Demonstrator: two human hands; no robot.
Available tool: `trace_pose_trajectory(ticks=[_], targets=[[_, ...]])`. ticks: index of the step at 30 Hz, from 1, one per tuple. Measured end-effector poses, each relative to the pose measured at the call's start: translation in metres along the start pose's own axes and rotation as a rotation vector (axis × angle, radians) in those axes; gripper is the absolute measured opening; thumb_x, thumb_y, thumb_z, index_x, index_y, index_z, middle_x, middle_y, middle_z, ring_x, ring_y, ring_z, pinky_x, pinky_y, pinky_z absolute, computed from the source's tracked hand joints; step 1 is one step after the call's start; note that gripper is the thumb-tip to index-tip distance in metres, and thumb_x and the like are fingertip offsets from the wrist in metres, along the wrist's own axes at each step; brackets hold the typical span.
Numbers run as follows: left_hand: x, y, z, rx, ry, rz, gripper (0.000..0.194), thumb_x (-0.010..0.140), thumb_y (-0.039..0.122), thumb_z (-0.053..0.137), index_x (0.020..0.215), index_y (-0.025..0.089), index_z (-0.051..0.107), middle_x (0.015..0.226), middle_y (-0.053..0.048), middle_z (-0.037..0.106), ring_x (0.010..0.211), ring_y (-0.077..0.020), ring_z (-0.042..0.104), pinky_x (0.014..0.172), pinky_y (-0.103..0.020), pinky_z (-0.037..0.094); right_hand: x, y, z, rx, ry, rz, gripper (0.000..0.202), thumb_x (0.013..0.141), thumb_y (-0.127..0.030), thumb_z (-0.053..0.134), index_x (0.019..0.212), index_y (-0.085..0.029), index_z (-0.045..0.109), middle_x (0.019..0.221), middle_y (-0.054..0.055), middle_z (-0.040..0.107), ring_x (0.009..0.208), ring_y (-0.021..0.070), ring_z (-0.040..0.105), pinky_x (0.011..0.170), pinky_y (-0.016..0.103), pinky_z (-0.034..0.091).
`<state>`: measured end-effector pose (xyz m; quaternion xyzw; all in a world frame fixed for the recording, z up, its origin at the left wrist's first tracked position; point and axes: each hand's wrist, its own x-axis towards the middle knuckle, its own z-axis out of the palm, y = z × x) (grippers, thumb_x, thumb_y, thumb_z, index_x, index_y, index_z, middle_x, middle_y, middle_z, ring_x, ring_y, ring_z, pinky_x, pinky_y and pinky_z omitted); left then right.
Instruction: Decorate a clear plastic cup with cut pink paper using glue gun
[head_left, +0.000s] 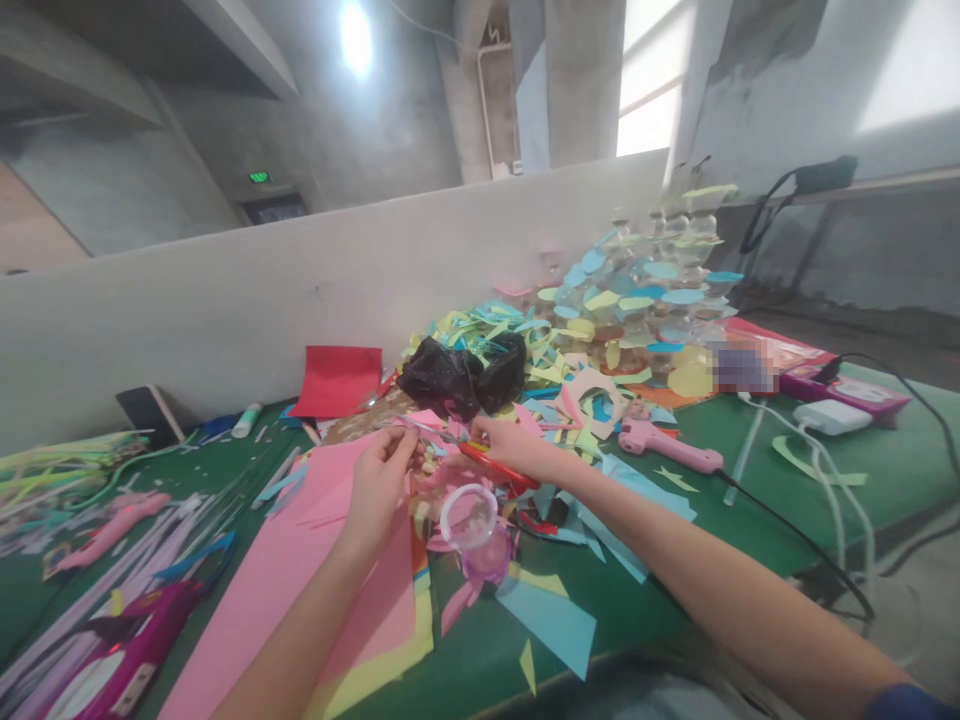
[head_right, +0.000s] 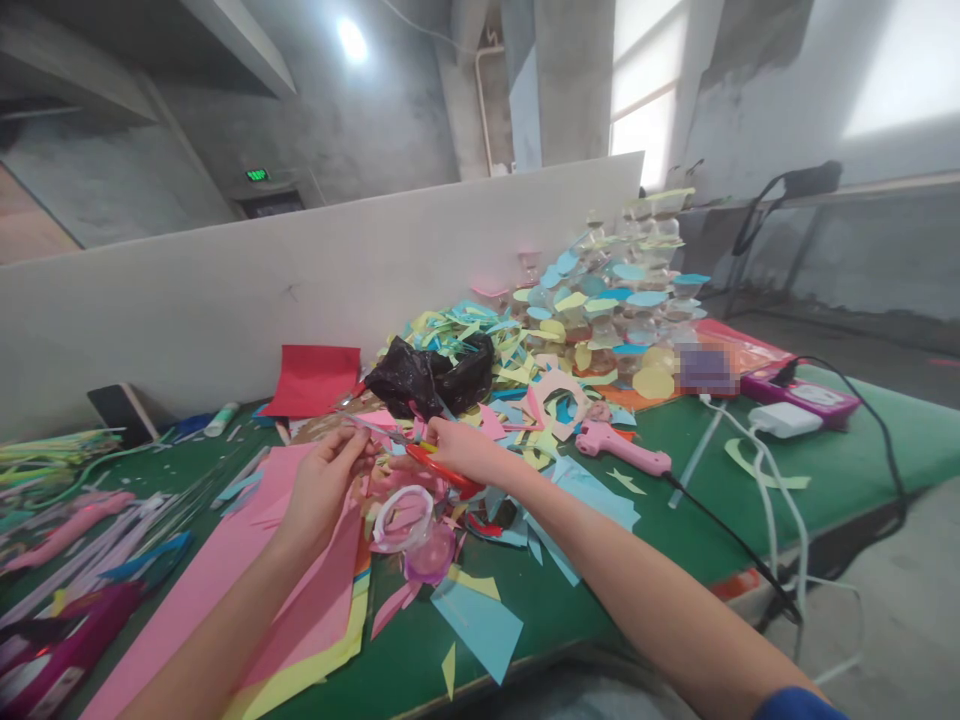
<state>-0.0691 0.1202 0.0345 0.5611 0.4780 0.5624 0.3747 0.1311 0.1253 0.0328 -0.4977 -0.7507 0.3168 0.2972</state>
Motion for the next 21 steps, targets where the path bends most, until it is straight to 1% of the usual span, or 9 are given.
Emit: trace_pose_trajectory(ticks=[6, 9, 11, 13, 16, 19, 21], targets=[[0.0, 0.004, 0.005, -0.048, 0.009, -0.04, 0.037, 0.066, 0.049, 0.078, 0.071, 0.017, 0.06, 0.065, 0.002, 0.057, 0.061, -0.0105, 0.053, 0.059, -0.021, 0.045, 0.004, 0.003, 0.001, -0.067, 0.034, 0.013, 0.054, 0.07, -0.074, 0.067, 0.075, -0.023, 0.048, 0.072, -0.002, 0.059, 0.067, 0.0169, 0.054, 0.057, 0.025, 0.034], [-0.001, 0.006, 0.005, -0.035, 0.001, -0.035, 0.034, 0.068, 0.047, 0.076, 0.069, 0.017, 0.059, 0.065, 0.003, 0.056, 0.062, -0.0103, 0.053, 0.061, -0.021, 0.045, 0.005, 0.004, -0.001, -0.072, 0.042, 0.033, 0.055, 0.069, -0.074, 0.066, 0.073, -0.023, 0.049, 0.073, -0.002, 0.06, 0.068, 0.0168, 0.054, 0.057, 0.024, 0.034], [0.001, 0.006, 0.002, -0.016, 0.007, -0.021, 0.031, 0.071, 0.045, 0.073, 0.069, 0.018, 0.057, 0.065, 0.003, 0.056, 0.062, -0.0104, 0.053, 0.062, -0.021, 0.045, 0.005, 0.004, -0.002, -0.062, 0.05, 0.041, 0.055, 0.07, -0.075, 0.065, 0.073, -0.023, 0.049, 0.07, -0.002, 0.059, 0.066, 0.0165, 0.054, 0.056, 0.024, 0.034], [0.006, 0.002, -0.005, 0.046, 0.036, 0.019, 0.028, 0.076, 0.044, 0.069, 0.069, 0.019, 0.056, 0.066, 0.003, 0.056, 0.062, -0.0109, 0.053, 0.061, -0.022, 0.045, 0.005, 0.005, -0.004, -0.047, 0.066, 0.054, 0.055, 0.074, -0.076, 0.061, 0.075, -0.023, 0.049, 0.068, -0.002, 0.059, 0.063, 0.0164, 0.054, 0.055, 0.025, 0.034], [0.019, -0.006, -0.021, 0.222, 0.104, 0.126, 0.027, 0.081, 0.043, 0.062, 0.069, 0.02, 0.055, 0.065, 0.003, 0.055, 0.061, -0.012, 0.052, 0.06, -0.023, 0.043, 0.004, 0.006, -0.005, -0.058, 0.118, 0.084, 0.056, 0.076, -0.078, 0.056, 0.076, -0.023, 0.048, 0.068, -0.001, 0.062, 0.062, 0.0169, 0.056, 0.055, 0.025, 0.035], [0.034, -0.011, -0.037, 0.309, 0.154, 0.181, 0.027, 0.081, 0.043, 0.061, 0.068, 0.02, 0.055, 0.061, 0.004, 0.052, 0.058, -0.0122, 0.048, 0.06, -0.024, 0.04, 0.004, 0.006, -0.006, -0.141, 0.174, 0.122, 0.057, 0.077, -0.08, 0.054, 0.076, -0.023, 0.048, 0.073, 0.002, 0.066, 0.064, 0.0184, 0.059, 0.054, 0.025, 0.035], [0.041, -0.011, -0.044, 0.344, 0.172, 0.193, 0.026, 0.08, 0.044, 0.062, 0.071, 0.02, 0.058, 0.062, 0.003, 0.055, 0.059, -0.0128, 0.049, 0.061, -0.024, 0.04, 0.004, 0.005, -0.007, -0.218, 0.188, 0.156, 0.058, 0.078, -0.081, 0.052, 0.079, -0.023, 0.05, 0.077, 0.004, 0.068, 0.065, 0.0199, 0.06, 0.052, 0.026, 0.034]])
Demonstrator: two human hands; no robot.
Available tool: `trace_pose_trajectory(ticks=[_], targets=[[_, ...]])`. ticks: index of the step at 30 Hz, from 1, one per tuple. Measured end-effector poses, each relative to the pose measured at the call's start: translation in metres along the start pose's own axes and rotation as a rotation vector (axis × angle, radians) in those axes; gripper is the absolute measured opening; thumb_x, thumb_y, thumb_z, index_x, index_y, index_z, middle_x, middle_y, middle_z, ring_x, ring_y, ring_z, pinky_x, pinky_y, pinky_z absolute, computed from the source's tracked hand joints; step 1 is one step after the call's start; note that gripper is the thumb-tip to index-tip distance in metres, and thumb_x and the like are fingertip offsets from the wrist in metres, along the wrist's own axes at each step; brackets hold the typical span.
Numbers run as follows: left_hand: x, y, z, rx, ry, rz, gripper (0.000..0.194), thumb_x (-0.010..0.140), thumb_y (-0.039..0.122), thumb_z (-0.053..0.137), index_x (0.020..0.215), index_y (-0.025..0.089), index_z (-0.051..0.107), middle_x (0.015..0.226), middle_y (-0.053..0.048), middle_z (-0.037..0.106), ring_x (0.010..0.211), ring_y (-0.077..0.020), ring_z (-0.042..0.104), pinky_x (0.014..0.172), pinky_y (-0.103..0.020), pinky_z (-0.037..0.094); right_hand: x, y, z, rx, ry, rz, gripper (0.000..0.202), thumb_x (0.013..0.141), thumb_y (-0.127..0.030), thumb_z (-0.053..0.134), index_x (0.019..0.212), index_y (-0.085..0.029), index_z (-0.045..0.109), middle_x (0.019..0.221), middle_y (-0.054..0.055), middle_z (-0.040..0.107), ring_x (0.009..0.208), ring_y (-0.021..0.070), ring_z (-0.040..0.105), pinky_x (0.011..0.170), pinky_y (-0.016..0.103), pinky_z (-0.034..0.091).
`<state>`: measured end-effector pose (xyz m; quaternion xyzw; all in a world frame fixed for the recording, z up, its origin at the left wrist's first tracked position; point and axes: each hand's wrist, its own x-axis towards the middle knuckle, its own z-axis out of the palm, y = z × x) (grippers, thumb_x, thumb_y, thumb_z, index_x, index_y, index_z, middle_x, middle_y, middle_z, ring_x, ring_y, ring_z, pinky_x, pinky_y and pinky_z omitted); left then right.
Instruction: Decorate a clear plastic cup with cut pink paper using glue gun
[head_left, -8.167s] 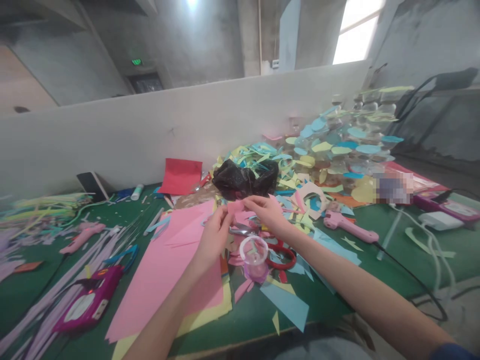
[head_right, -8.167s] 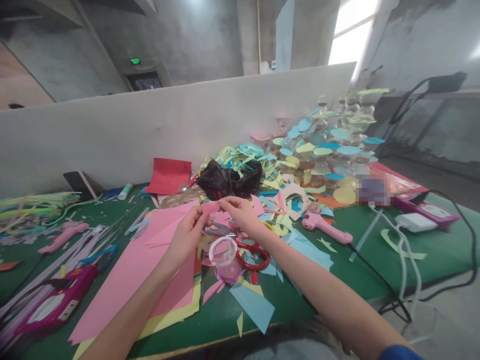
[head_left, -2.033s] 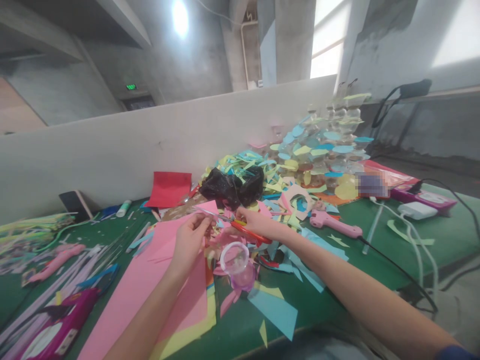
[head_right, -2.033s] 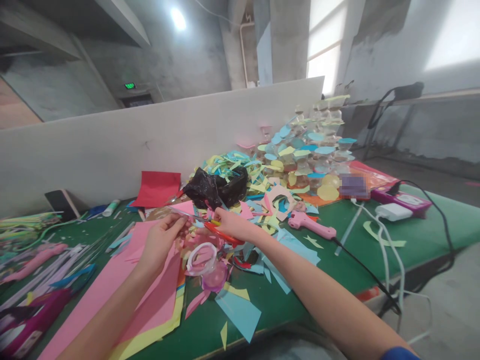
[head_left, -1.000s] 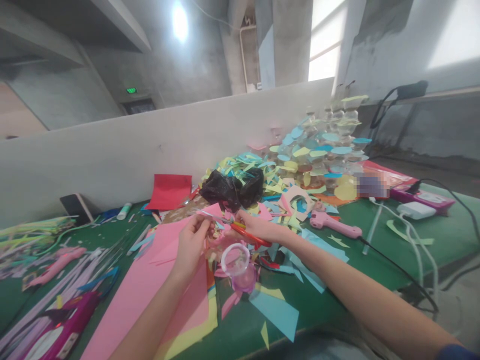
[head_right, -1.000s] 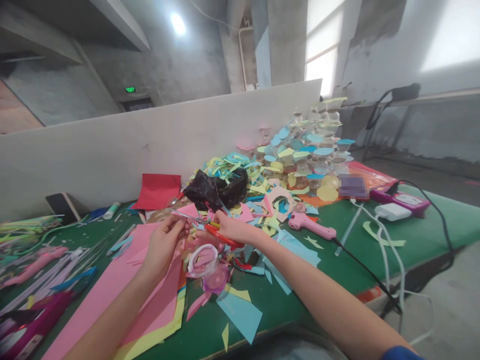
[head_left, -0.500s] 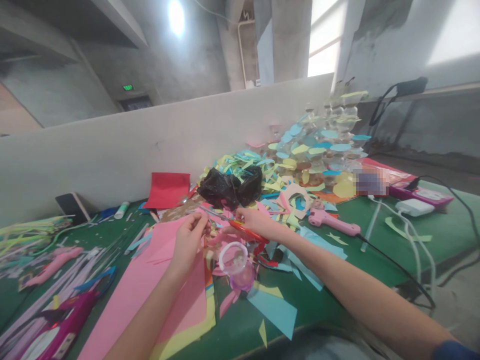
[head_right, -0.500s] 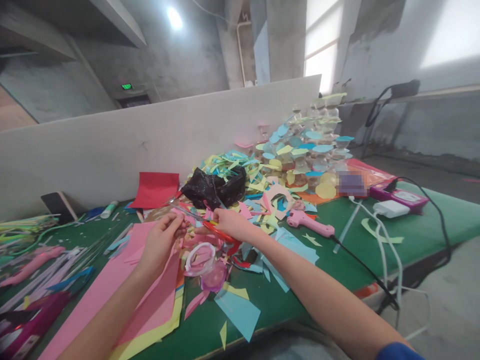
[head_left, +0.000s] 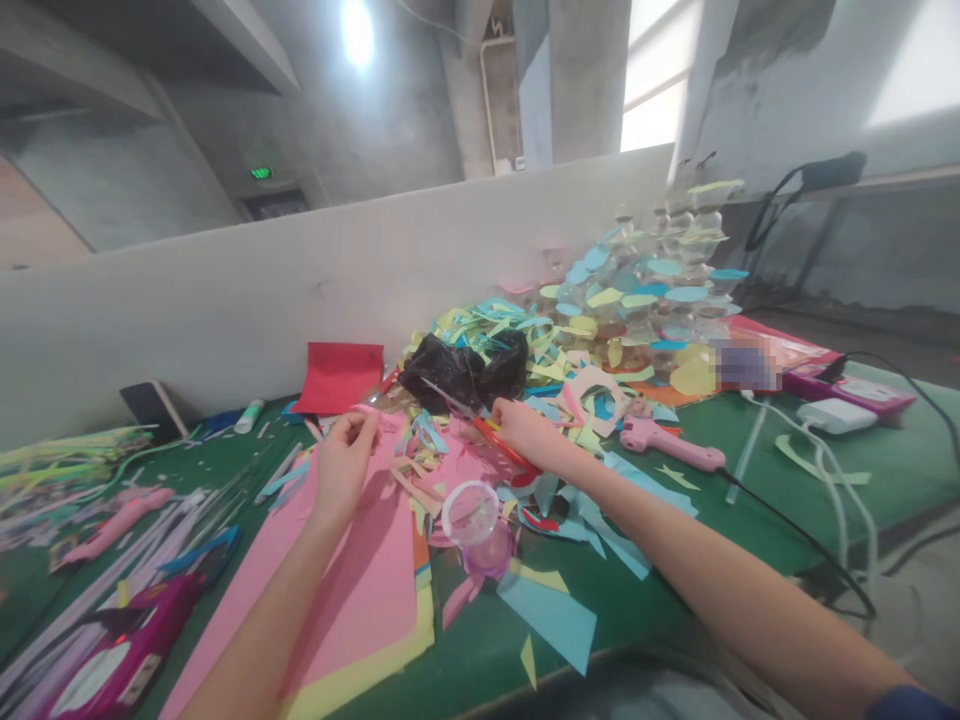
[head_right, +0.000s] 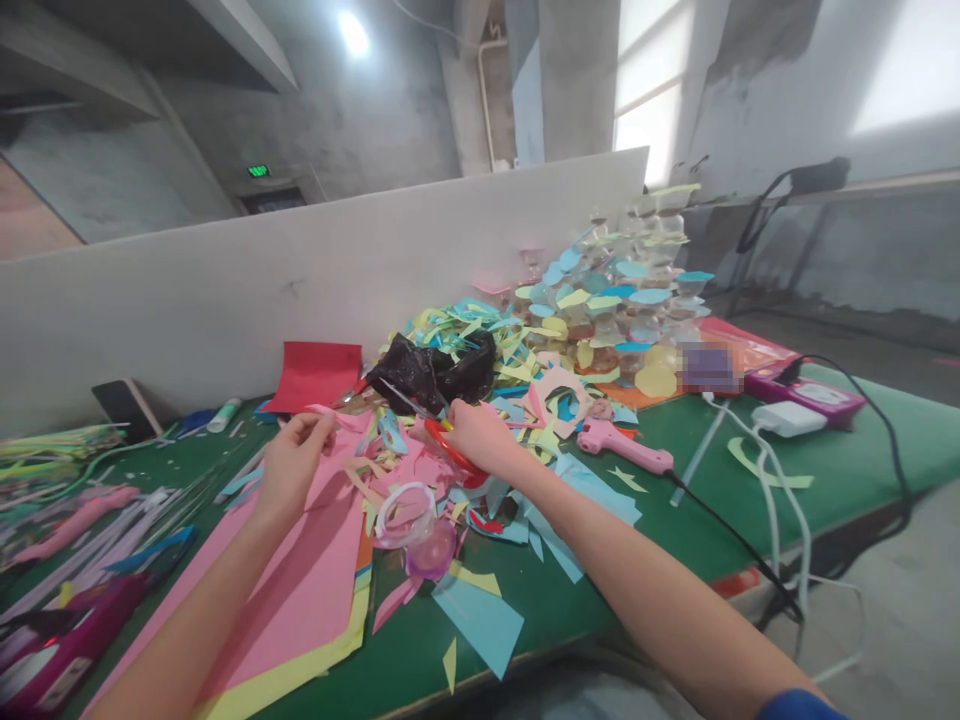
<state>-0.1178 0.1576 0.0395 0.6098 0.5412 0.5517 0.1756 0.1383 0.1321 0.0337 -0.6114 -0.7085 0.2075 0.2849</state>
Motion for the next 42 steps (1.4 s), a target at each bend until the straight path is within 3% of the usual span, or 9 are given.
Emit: trace_pose_trajectory(ticks=[4, 9, 13, 19, 26, 30, 33, 36, 42], targets=[[0.016, -0.001, -0.003, 0.065, -0.046, 0.024, 0.03, 0.08, 0.049, 0.058, 0.082, 0.019, 0.064, 0.078, -0.003, 0.068, 0.074, -0.0179, 0.06, 0.07, -0.027, 0.045, 0.0, -0.001, -0.001, -0.079, 0.003, 0.029, 0.061, 0.078, -0.083, 0.05, 0.084, -0.023, 0.053, 0.082, 0.007, 0.07, 0.069, 0.0233, 0.064, 0.052, 0.026, 0.034], [0.043, -0.013, 0.002, 0.39, -0.341, 0.184, 0.036, 0.072, 0.043, 0.057, 0.098, 0.021, 0.069, 0.106, -0.01, 0.073, 0.097, -0.0274, 0.065, 0.086, -0.036, 0.047, 0.0, -0.001, -0.003, -0.154, -0.001, 0.028, 0.056, 0.084, -0.077, 0.047, 0.092, -0.022, 0.056, 0.09, 0.011, 0.073, 0.076, 0.0267, 0.067, 0.056, 0.028, 0.037], [0.061, -0.028, 0.007, 0.552, -0.277, 0.184, 0.034, 0.067, 0.042, 0.062, 0.091, 0.019, 0.068, 0.098, -0.016, 0.072, 0.102, -0.037, 0.062, 0.087, -0.042, 0.043, -0.003, -0.003, -0.007, -0.188, 0.005, 0.022, 0.049, 0.089, -0.068, 0.05, 0.097, -0.02, 0.057, 0.095, 0.015, 0.073, 0.082, 0.0308, 0.069, 0.061, 0.031, 0.041], [0.062, -0.038, 0.012, 0.627, -0.293, 0.172, 0.013, 0.065, 0.035, 0.058, 0.06, 0.024, 0.055, 0.066, -0.007, 0.065, 0.072, -0.0281, 0.062, 0.068, -0.033, 0.04, -0.008, -0.006, -0.01, -0.218, -0.038, 0.012, 0.055, 0.084, -0.069, 0.056, 0.1, -0.017, 0.058, 0.094, 0.019, 0.072, 0.087, 0.0356, 0.07, 0.065, 0.035, 0.044], [0.047, -0.031, 0.005, 0.521, -0.228, 0.191, 0.019, 0.079, 0.044, 0.046, 0.076, 0.025, 0.048, 0.073, -0.004, 0.064, 0.073, -0.023, 0.062, 0.067, -0.029, 0.042, -0.008, -0.001, -0.008, -0.232, -0.024, -0.04, 0.036, 0.088, -0.042, 0.06, 0.111, -0.015, 0.055, 0.097, 0.017, 0.072, 0.089, 0.0334, 0.068, 0.063, 0.033, 0.044], [0.029, -0.012, 0.003, 0.44, -0.192, 0.256, 0.022, 0.085, 0.047, 0.047, 0.082, 0.025, 0.048, 0.077, -0.001, 0.063, 0.074, -0.0203, 0.063, 0.069, -0.028, 0.044, -0.008, 0.003, -0.007, -0.236, 0.004, -0.14, 0.026, 0.082, -0.019, 0.066, 0.106, -0.012, 0.059, 0.105, 0.019, 0.07, 0.104, 0.0317, 0.062, 0.082, 0.035, 0.044], [0.015, 0.006, 0.006, 0.442, -0.117, 0.388, 0.018, 0.087, 0.043, 0.051, 0.083, 0.025, 0.051, 0.079, -0.002, 0.063, 0.072, -0.0195, 0.063, 0.067, -0.028, 0.045, -0.007, 0.001, -0.007, -0.203, 0.053, -0.197, 0.023, 0.085, -0.009, 0.057, 0.107, -0.011, 0.062, 0.122, 0.02, 0.062, 0.118, 0.0314, 0.052, 0.095, 0.038, 0.039], [0.004, 0.022, 0.012, 0.489, -0.031, 0.688, 0.011, 0.089, 0.033, 0.051, 0.085, 0.024, 0.054, 0.085, -0.006, 0.065, 0.082, -0.0215, 0.063, 0.079, -0.032, 0.048, -0.006, -0.006, -0.011, -0.116, 0.079, -0.245, 0.024, 0.096, -0.018, 0.044, 0.109, -0.016, 0.064, 0.12, 0.012, 0.064, 0.113, 0.0245, 0.054, 0.094, 0.034, 0.04], [-0.014, 0.041, 0.021, 0.585, -0.262, 1.045, 0.011, 0.09, 0.019, 0.051, 0.093, 0.022, 0.061, 0.096, -0.01, 0.071, 0.102, -0.0248, 0.064, 0.094, -0.039, 0.048, -0.012, -0.02, -0.013, 0.555, -0.147, -0.224, 0.042, 0.09, -0.056, 0.055, 0.098, -0.018, 0.069, 0.091, 0.002, 0.07, 0.081, 0.0168, 0.061, 0.069, 0.026, 0.045]])
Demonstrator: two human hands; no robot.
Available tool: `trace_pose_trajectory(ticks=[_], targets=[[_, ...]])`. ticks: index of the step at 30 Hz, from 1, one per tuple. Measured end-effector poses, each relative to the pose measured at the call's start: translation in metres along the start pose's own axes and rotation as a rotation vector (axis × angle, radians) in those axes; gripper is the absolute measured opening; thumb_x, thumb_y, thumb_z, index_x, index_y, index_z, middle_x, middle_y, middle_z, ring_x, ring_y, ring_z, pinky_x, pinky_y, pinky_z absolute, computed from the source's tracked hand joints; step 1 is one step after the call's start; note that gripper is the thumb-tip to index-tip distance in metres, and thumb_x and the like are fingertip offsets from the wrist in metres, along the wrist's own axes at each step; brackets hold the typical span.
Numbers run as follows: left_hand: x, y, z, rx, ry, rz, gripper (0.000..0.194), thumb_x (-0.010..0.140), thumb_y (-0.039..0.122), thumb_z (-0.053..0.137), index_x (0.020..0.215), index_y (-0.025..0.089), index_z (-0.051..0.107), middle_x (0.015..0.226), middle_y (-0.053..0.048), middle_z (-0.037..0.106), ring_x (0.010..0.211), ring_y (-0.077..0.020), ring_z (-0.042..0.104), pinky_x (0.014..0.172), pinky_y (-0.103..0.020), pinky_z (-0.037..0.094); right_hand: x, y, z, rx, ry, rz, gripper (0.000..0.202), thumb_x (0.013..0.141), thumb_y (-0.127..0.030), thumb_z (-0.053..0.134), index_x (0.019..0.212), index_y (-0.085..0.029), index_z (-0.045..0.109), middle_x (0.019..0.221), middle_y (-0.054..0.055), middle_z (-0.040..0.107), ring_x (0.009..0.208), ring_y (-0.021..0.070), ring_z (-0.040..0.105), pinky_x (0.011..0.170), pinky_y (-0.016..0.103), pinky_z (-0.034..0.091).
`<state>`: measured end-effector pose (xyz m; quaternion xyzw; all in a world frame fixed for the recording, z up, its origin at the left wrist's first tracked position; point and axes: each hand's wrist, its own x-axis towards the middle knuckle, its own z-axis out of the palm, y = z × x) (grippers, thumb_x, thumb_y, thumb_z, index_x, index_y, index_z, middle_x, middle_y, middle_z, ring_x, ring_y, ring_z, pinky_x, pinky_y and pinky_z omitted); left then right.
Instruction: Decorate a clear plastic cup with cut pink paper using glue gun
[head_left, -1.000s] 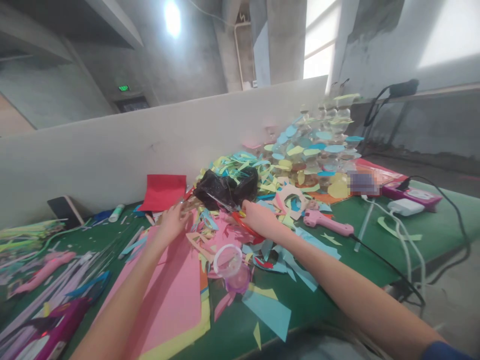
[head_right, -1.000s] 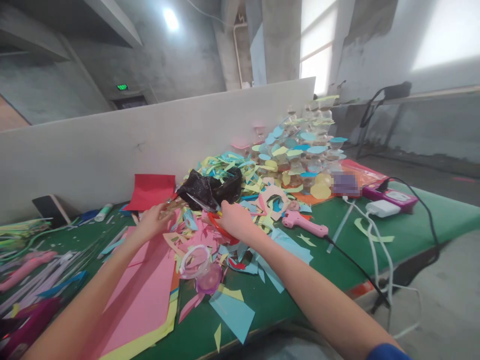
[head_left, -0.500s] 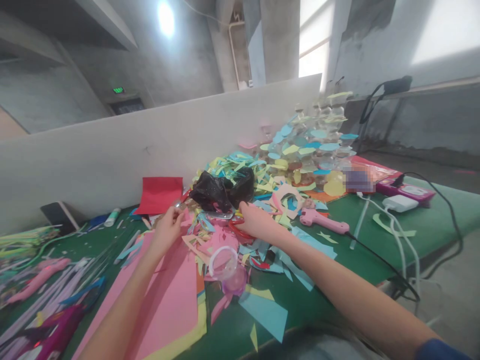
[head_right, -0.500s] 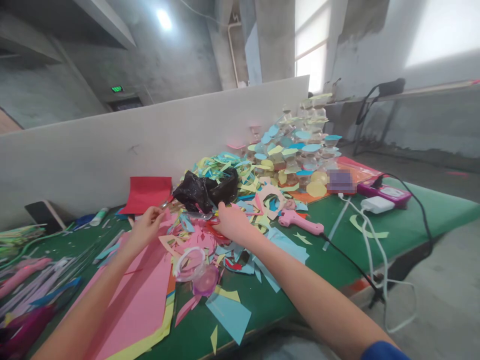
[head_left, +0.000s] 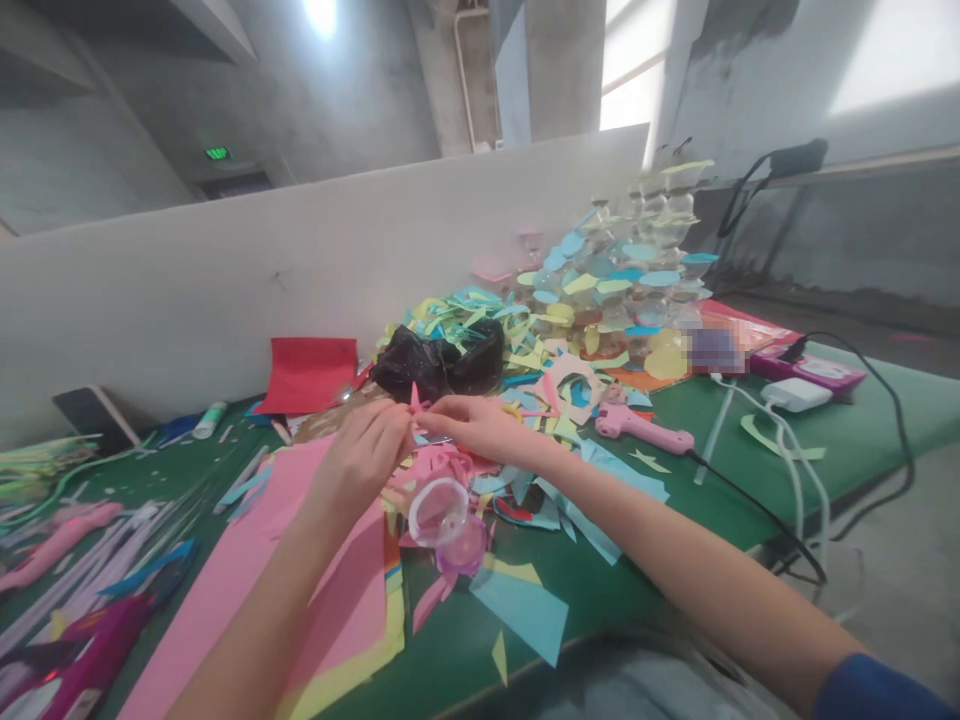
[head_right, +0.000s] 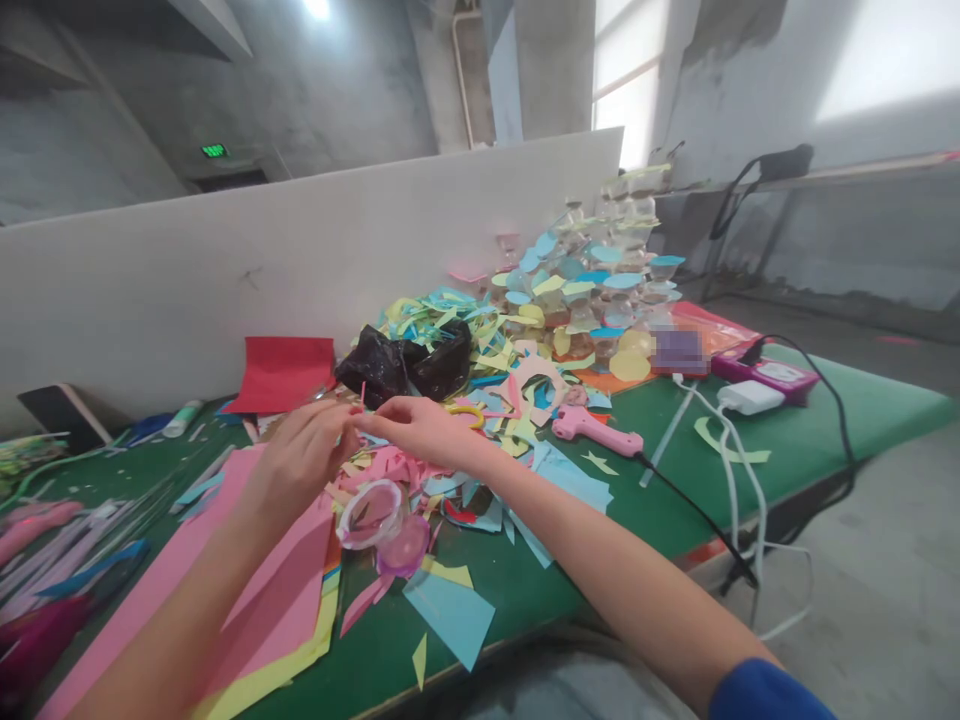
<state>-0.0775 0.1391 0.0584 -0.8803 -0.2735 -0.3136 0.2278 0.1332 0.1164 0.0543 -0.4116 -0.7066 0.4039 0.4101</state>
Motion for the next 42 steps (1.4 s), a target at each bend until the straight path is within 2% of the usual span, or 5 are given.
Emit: trace_pose_trajectory(ticks=[7, 18, 30, 37, 42], targets=[[-0.001, 0.007, -0.001, 0.049, -0.03, 0.03, 0.017, 0.092, 0.018, 0.051, 0.102, 0.02, 0.065, 0.11, -0.012, 0.073, 0.111, -0.0265, 0.064, 0.098, -0.044, 0.049, 0.0, 0.002, 0.007, 0.196, 0.008, -0.042, 0.018, 0.088, -0.032, 0.054, 0.081, -0.017, 0.062, 0.082, -0.001, 0.065, 0.078, 0.0141, 0.059, 0.073, 0.026, 0.044], [0.0, 0.022, 0.009, -0.091, 0.079, -0.094, 0.021, 0.096, 0.03, 0.053, 0.114, 0.02, 0.057, 0.119, -0.013, 0.067, 0.116, -0.0264, 0.059, 0.102, -0.045, 0.045, 0.002, 0.011, 0.006, 0.044, 0.122, -0.063, 0.031, 0.085, -0.044, 0.058, 0.068, -0.019, 0.053, 0.062, -0.006, 0.049, 0.059, 0.0106, 0.043, 0.054, 0.023, 0.031], [0.004, 0.038, 0.012, -0.775, -0.003, -0.714, 0.032, 0.085, 0.046, 0.063, 0.109, 0.023, 0.063, 0.11, -0.007, 0.068, 0.096, -0.0214, 0.065, 0.083, -0.032, 0.051, 0.003, 0.01, 0.006, 0.222, 0.063, -0.124, 0.033, 0.084, -0.047, 0.062, 0.068, -0.019, 0.053, 0.063, -0.006, 0.046, 0.058, 0.0098, 0.038, 0.053, 0.023, 0.03], [0.003, 0.021, 0.018, -0.994, 0.127, -0.871, 0.037, 0.077, 0.047, 0.072, 0.102, 0.02, 0.064, 0.094, -0.004, 0.069, 0.085, -0.017, 0.063, 0.078, -0.027, 0.05, 0.005, 0.015, 0.003, 0.153, 0.047, -0.182, 0.039, 0.085, -0.048, 0.061, 0.064, -0.02, 0.043, 0.062, -0.007, 0.039, 0.059, 0.0096, 0.035, 0.055, 0.024, 0.029], [-0.001, 0.008, 0.019, -1.124, 0.237, -1.005, 0.04, 0.075, 0.044, 0.074, 0.107, 0.022, 0.065, 0.09, 0.0, 0.067, 0.081, -0.0143, 0.062, 0.075, -0.025, 0.05, 0.005, 0.017, 0.001, 0.09, 0.029, -0.096, 0.035, 0.084, -0.05, 0.061, 0.068, -0.02, 0.053, 0.062, -0.006, 0.046, 0.056, 0.0102, 0.038, 0.053, 0.024, 0.029]])
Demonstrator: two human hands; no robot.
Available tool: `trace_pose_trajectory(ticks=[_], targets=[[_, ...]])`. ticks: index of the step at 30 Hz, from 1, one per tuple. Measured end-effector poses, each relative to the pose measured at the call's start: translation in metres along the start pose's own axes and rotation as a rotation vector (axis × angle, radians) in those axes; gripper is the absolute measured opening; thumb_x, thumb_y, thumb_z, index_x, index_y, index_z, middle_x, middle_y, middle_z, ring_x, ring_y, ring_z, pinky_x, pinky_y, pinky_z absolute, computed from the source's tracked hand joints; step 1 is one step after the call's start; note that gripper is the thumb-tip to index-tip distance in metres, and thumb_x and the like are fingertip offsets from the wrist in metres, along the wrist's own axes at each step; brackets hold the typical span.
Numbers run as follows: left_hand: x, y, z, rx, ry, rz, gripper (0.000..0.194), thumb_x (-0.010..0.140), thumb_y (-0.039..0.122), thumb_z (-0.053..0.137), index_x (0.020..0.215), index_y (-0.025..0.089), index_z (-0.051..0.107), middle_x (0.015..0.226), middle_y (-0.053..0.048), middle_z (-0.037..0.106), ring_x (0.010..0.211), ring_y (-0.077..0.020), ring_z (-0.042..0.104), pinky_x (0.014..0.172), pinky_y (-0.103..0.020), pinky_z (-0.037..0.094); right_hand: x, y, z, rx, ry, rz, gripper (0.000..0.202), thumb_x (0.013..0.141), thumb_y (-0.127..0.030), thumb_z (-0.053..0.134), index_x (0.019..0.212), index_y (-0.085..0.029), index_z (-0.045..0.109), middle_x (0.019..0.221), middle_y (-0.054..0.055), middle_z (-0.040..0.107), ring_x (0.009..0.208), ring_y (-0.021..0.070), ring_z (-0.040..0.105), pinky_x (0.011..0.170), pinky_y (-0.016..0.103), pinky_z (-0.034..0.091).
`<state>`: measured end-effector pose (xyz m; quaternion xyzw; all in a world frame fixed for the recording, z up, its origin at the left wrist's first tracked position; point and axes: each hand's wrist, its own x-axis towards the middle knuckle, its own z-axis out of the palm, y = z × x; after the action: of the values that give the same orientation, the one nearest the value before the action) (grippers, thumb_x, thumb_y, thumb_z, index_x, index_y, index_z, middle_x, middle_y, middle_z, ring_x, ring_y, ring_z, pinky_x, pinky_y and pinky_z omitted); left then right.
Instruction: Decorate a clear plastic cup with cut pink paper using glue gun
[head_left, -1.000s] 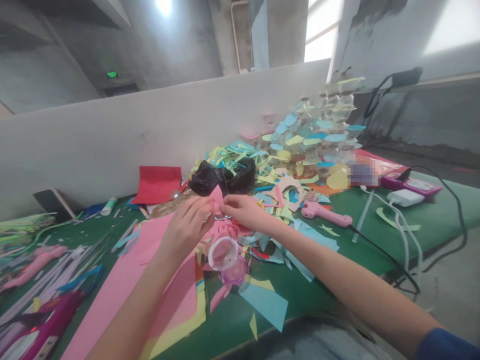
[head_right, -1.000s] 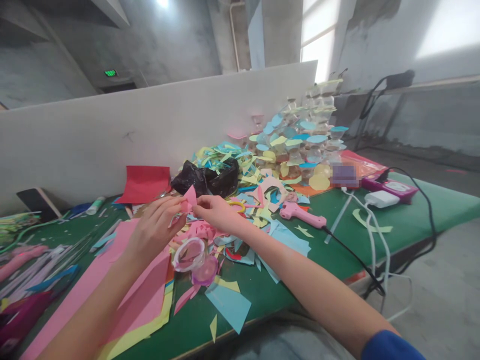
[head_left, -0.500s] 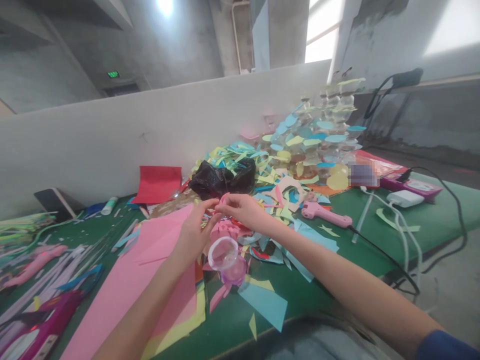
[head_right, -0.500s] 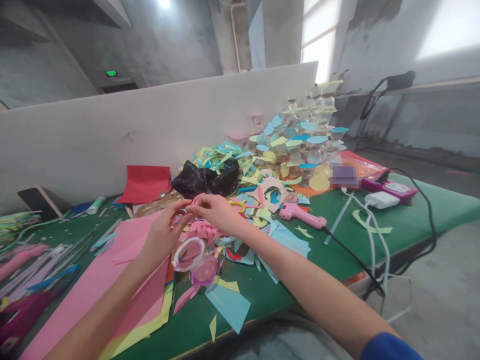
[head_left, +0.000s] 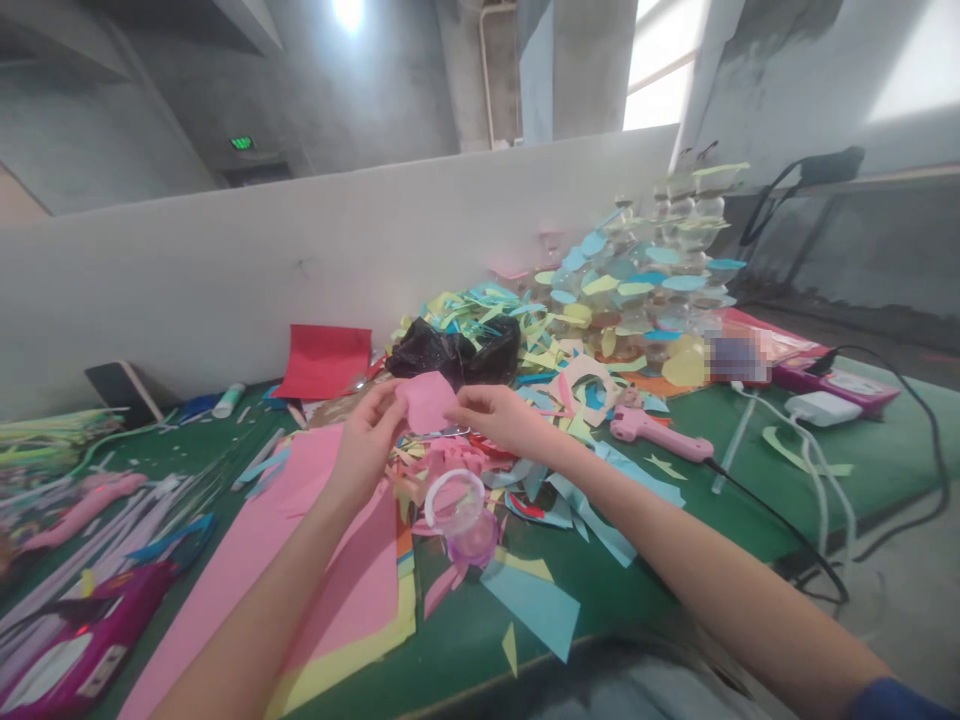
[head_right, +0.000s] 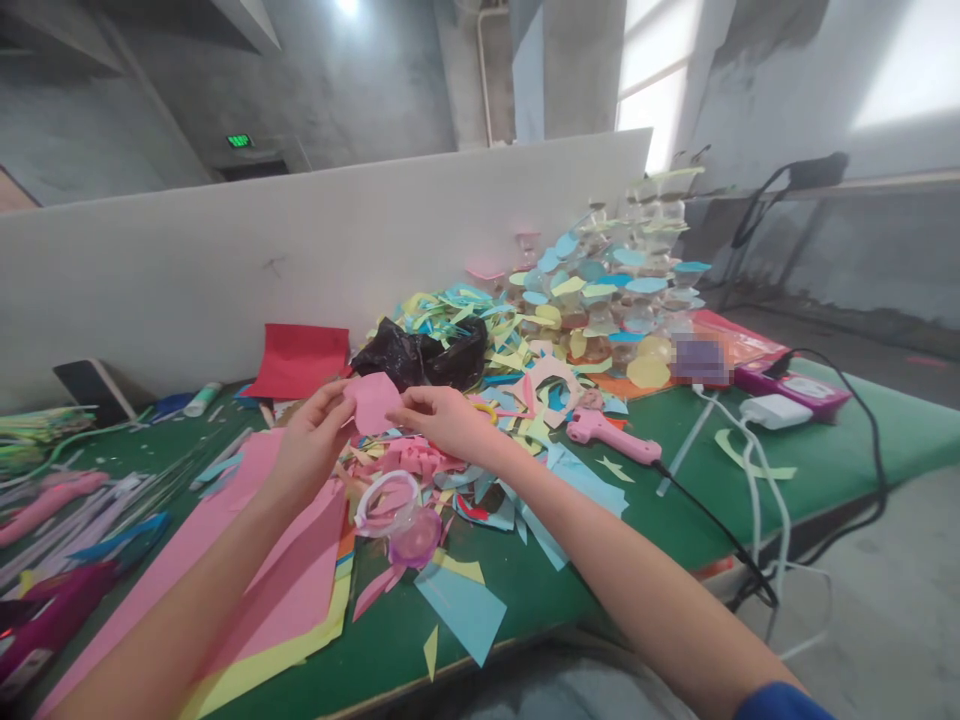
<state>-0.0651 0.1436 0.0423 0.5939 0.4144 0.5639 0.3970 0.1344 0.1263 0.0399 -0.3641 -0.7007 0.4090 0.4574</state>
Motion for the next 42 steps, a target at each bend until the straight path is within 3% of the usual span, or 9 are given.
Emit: trace_pose_trajectory(ticks=[9, 16, 21, 25, 27, 31, 35, 38, 42], targets=[[-0.002, 0.005, -0.001, 0.099, -0.027, 0.017, 0.036, 0.076, 0.042, 0.072, 0.105, 0.022, 0.065, 0.072, 0.004, 0.056, 0.059, -0.0097, 0.05, 0.054, -0.02, 0.04, 0.001, 0.007, -0.001, -0.151, 0.005, 0.055, 0.035, 0.088, -0.049, 0.055, 0.069, -0.02, 0.053, 0.062, -0.006, 0.049, 0.056, 0.0108, 0.043, 0.054, 0.024, 0.032], [0.0, 0.004, -0.005, 0.241, -0.026, 0.017, 0.032, 0.076, 0.046, 0.07, 0.092, 0.019, 0.064, 0.071, 0.003, 0.057, 0.063, -0.0118, 0.051, 0.057, -0.021, 0.039, -0.002, -0.002, 0.001, -0.18, -0.033, 0.07, 0.033, 0.093, -0.045, 0.05, 0.073, -0.02, 0.056, 0.065, -0.005, 0.054, 0.059, 0.0116, 0.048, 0.056, 0.024, 0.033], [0.005, -0.002, -0.015, 0.254, 0.164, 0.076, 0.031, 0.076, 0.047, 0.069, 0.09, 0.021, 0.064, 0.069, 0.004, 0.055, 0.063, -0.0122, 0.049, 0.059, -0.021, 0.039, -0.017, -0.024, -0.015, -0.734, 0.052, 0.019, 0.034, 0.1, -0.038, 0.044, 0.074, -0.021, 0.059, 0.072, 0.001, 0.064, 0.068, 0.016, 0.057, 0.058, 0.026, 0.03], [0.006, -0.002, -0.016, 0.27, 0.206, 0.062, 0.029, 0.076, 0.047, 0.068, 0.087, 0.02, 0.064, 0.069, 0.004, 0.054, 0.062, -0.0121, 0.047, 0.057, -0.021, 0.038, -0.074, -0.038, -0.066, -1.127, 0.24, 0.167, 0.024, 0.1, -0.03, 0.045, 0.087, -0.021, 0.063, 0.085, 0.005, 0.07, 0.076, 0.0197, 0.063, 0.061, 0.028, 0.033], [0.003, 0.0, -0.012, 0.256, 0.196, 0.062, 0.028, 0.075, 0.046, 0.068, 0.086, 0.021, 0.063, 0.07, 0.004, 0.055, 0.062, -0.0124, 0.048, 0.057, -0.021, 0.04, -0.108, -0.031, -0.097, -1.315, 0.404, 0.276, 0.023, 0.1, -0.026, 0.043, 0.093, -0.02, 0.064, 0.094, 0.009, 0.07, 0.086, 0.0237, 0.064, 0.066, 0.03, 0.036], [-0.002, 0.001, 0.0, 0.2, 0.179, -0.012, 0.029, 0.073, 0.046, 0.069, 0.086, 0.02, 0.063, 0.071, 0.004, 0.056, 0.06, -0.012, 0.05, 0.054, -0.021, 0.042, -0.147, 0.001, -0.133, -1.457, 0.279, 0.516, 0.024, 0.096, -0.037, 0.052, 0.104, -0.018, 0.064, 0.098, 0.013, 0.068, 0.088, 0.0284, 0.065, 0.069, 0.033, 0.04], [-0.004, -0.002, 0.004, 0.188, 0.199, -0.077, 0.031, 0.072, 0.047, 0.069, 0.088, 0.021, 0.062, 0.068, 0.005, 0.052, 0.053, -0.0109, 0.048, 0.046, -0.021, 0.041, -0.144, 0.021, -0.127, -1.493, 0.212, 0.61, 0.038, 0.095, -0.047, 0.054, 0.117, -0.016, 0.059, 0.106, 0.015, 0.066, 0.097, 0.0334, 0.064, 0.07, 0.036, 0.043], [-0.005, -0.001, 0.003, 0.171, 0.208, -0.112, 0.031, 0.071, 0.046, 0.07, 0.089, 0.022, 0.063, 0.065, 0.006, 0.049, 0.052, -0.0111, 0.048, 0.043, -0.02, 0.041, -0.141, 0.028, -0.121, -1.498, 0.206, 0.653, 0.03, 0.098, -0.038, 0.051, 0.113, -0.015, 0.06, 0.103, 0.016, 0.066, 0.096, 0.0334, 0.064, 0.07, 0.036, 0.043], [-0.004, -0.003, 0.001, 0.173, 0.21, -0.097, 0.029, 0.072, 0.044, 0.069, 0.089, 0.021, 0.063, 0.065, 0.006, 0.052, 0.051, -0.0105, 0.048, 0.043, -0.02, 0.04, -0.144, 0.043, -0.129, -1.366, 0.268, 0.539, 0.027, 0.1, -0.028, 0.04, 0.111, -0.013, 0.06, 0.095, 0.016, 0.067, 0.092, 0.0312, 0.064, 0.078, 0.038, 0.044]])
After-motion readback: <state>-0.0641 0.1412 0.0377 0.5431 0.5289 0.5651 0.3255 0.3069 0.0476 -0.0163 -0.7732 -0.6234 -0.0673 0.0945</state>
